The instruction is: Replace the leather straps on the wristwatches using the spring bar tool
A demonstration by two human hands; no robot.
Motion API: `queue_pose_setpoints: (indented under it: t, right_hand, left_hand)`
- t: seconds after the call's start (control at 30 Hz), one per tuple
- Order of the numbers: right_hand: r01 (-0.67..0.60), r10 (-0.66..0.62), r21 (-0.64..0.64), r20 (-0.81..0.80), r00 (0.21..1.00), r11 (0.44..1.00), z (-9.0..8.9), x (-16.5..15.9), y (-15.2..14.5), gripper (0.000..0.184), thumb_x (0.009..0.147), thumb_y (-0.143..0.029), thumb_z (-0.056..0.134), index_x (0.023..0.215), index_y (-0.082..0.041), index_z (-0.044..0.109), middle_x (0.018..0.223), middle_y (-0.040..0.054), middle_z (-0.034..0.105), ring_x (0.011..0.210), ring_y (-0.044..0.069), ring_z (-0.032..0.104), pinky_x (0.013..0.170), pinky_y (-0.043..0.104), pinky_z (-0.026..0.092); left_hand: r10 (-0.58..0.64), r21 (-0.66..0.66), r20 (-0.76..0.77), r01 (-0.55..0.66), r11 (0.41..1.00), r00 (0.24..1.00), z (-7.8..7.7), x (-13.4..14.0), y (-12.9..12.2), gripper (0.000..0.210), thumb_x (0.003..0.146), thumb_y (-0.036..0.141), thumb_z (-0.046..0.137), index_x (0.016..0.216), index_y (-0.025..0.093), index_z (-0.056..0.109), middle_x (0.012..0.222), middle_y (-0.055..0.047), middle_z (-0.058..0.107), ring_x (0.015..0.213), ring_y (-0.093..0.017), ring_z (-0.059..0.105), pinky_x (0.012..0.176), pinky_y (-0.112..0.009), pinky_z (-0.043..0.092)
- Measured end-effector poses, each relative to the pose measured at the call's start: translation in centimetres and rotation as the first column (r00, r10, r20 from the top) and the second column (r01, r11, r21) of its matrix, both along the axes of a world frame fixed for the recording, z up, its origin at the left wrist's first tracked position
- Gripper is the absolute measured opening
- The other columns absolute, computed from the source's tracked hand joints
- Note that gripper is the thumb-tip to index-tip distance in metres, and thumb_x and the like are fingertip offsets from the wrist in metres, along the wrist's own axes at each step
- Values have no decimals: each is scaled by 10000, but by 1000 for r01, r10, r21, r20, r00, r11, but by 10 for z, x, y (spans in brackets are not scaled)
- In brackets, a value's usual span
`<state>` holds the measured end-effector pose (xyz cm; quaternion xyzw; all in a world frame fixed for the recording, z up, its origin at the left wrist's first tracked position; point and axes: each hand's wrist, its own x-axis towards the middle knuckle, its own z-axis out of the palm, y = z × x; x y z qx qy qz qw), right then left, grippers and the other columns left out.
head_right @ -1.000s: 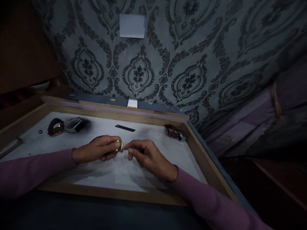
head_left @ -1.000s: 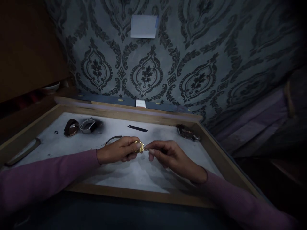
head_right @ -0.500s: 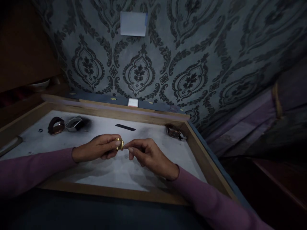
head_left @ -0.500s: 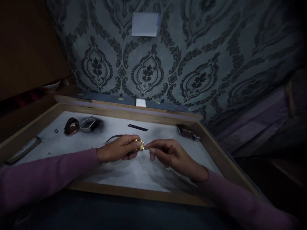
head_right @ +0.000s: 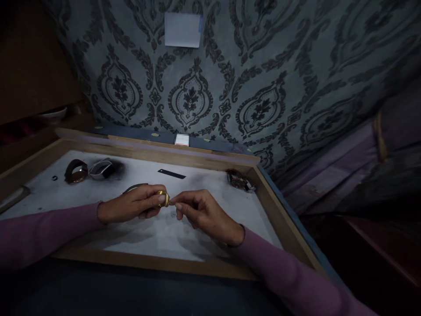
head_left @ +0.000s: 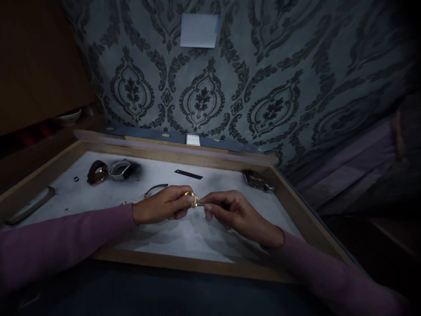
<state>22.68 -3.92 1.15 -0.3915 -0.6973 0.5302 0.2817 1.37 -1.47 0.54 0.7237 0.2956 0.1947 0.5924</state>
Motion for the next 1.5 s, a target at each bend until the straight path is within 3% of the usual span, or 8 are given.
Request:
queue_pose_setpoints:
  t: [0.17, 0.4, 0.57, 0.8, 1.1, 1.23, 1.33, 1.5]
  right_hand:
    - [39, -80, 294, 130, 988, 955, 2, -3, -7, 244, 915, -296, 551, 957, -138, 731, 662, 20, 619, 582, 98, 498, 514, 204, 393]
    - [-35, 35, -3, 8, 999, 999, -1, -1, -2, 345, 901, -420, 567, 986, -115, 705, 649, 4, 616, 407, 47, 350, 374, 179, 280]
    - [-24, -33, 365, 150, 988, 931, 0, -3, -7, 245, 926, -306, 541, 955, -155, 732, 738, 49, 679, 631, 125, 558, 567, 227, 432]
    - [-46, 41, -80, -60, 997, 996, 0, 0, -1, 328, 875, -432, 615, 953, -126, 706, 652, -4, 608, 403, 35, 348, 376, 177, 265]
    - [-54, 52, -52, -46, 998, 997, 0, 2, 3, 319, 886, -422, 608, 974, -124, 684, 668, -1, 623, 420, 41, 405, 399, 180, 314]
    - [-9, -23, 209, 151, 988, 978, -10, 4, 6, 261, 935, -341, 520, 973, -131, 670, 712, 37, 654, 544, 108, 558, 517, 224, 445]
    - [-66, -172, 545, 374, 911, 836, -21, 8, 11, 209, 939, -202, 468, 948, -153, 671, 861, 87, 702, 767, 183, 645, 691, 293, 489]
    - [-150, -252, 646, 487, 836, 748, -29, 13, 20, 198, 924, -131, 474, 922, -165, 669, 861, 80, 684, 783, 189, 636, 705, 292, 480]
  left_hand:
    - [32, 76, -55, -28, 997, 998, 1, 0, -2, 382, 932, 527, 403, 780, 180, 447, 565, 60, 429, 472, -64, 337, 442, -198, 272]
    - [-5, -42, 4, 5, 999, 1000, 0, 1, -2, 440, 895, 608, 419, 760, 189, 405, 547, 74, 414, 451, -57, 317, 428, -197, 256]
    - [-12, -76, -19, 11, 997, 1000, -2, 2, -1, 418, 885, 583, 460, 760, 185, 423, 536, 79, 413, 450, -57, 325, 432, -196, 264]
    - [-53, -112, 33, 56, 992, 998, -2, 0, 2, 374, 921, 529, 425, 784, 181, 433, 550, 76, 421, 442, -52, 330, 426, -194, 262]
    - [-11, -63, 51, 14, 998, 999, -1, -2, 3, 382, 933, 528, 410, 784, 177, 435, 572, 67, 433, 461, -55, 348, 443, -192, 286]
    - [100, -43, 34, -98, 994, 994, -2, -3, 9, 360, 921, 515, 435, 826, 168, 457, 641, 32, 506, 499, -63, 404, 445, -184, 286]
    - [132, -29, 23, -131, 991, 991, -2, -4, 12, 308, 897, 468, 494, 862, 164, 464, 724, -8, 580, 549, -77, 478, 441, -177, 295]
    - [96, 40, -3, -96, 995, 995, -3, -6, 12, 272, 914, 420, 487, 845, 158, 466, 703, -28, 629, 548, -87, 542, 480, -187, 357]
